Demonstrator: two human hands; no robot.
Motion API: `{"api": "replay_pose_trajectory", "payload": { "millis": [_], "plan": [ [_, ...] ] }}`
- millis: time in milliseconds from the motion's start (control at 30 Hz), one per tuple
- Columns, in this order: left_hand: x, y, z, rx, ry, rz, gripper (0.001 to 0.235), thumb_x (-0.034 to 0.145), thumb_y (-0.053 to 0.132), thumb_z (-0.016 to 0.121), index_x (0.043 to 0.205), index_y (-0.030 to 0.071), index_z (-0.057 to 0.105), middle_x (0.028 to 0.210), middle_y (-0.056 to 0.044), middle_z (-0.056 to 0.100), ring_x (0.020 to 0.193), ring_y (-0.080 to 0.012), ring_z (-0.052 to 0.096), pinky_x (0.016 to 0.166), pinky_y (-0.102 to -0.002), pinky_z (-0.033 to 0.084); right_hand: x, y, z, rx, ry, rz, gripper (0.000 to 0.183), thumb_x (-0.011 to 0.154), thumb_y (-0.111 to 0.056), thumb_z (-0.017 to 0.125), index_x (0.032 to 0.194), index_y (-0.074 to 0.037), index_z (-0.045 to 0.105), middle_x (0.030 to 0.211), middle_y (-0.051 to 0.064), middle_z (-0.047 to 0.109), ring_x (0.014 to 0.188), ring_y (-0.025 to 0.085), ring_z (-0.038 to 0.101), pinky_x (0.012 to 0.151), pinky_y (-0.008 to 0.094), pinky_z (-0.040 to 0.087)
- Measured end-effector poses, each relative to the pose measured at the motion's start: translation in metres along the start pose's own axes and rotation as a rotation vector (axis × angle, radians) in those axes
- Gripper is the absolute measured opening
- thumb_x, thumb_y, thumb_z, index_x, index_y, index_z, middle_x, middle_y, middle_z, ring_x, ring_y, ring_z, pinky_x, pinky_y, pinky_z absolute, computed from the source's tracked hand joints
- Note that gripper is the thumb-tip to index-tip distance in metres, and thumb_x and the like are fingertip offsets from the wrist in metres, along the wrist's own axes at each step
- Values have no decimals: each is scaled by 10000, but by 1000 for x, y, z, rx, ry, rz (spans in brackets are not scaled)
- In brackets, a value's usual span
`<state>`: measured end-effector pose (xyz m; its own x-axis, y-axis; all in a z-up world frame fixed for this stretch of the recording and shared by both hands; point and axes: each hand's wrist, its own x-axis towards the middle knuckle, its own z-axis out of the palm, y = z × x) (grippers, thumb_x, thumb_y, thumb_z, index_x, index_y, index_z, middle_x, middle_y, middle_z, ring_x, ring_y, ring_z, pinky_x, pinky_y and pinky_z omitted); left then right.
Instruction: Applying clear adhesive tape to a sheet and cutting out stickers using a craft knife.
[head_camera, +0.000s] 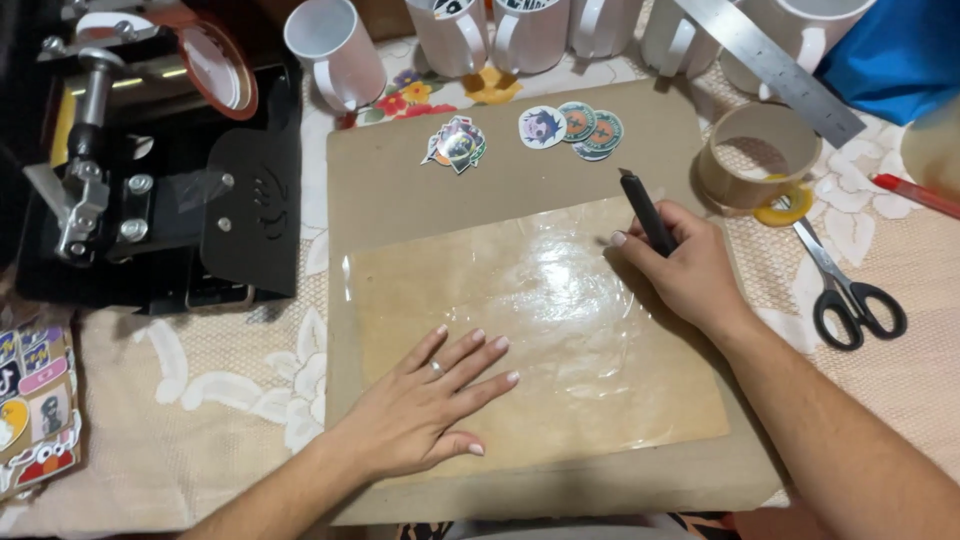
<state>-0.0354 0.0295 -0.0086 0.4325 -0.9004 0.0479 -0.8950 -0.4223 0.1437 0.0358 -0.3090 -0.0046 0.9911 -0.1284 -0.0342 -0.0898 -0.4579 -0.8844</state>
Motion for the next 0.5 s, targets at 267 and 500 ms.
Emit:
{"api": "replay_pose_trajectory", "payload": {
  "millis": [267,500],
  "plan": [
    [-48,27,-4,229,69,-126,623,1050,552,331,1561,198,365,1650,-79,293,1521,-307,258,1229,-490,135,-2,3,1,-80,14,-19,224,941,-229,770,828,-132,602,684,-20,477,640,115,395,640,270,324],
    [-66,38,-2,114,232,-203,465,955,302,472,1353,100,602,1508,-178,481,1431,-389,401,1195,-519,208,-6,1,2,94,-23,-24,173,994,-185,667,1047,-67,551,726,76,621,512,137,527,479,256,442]
  ]
}}
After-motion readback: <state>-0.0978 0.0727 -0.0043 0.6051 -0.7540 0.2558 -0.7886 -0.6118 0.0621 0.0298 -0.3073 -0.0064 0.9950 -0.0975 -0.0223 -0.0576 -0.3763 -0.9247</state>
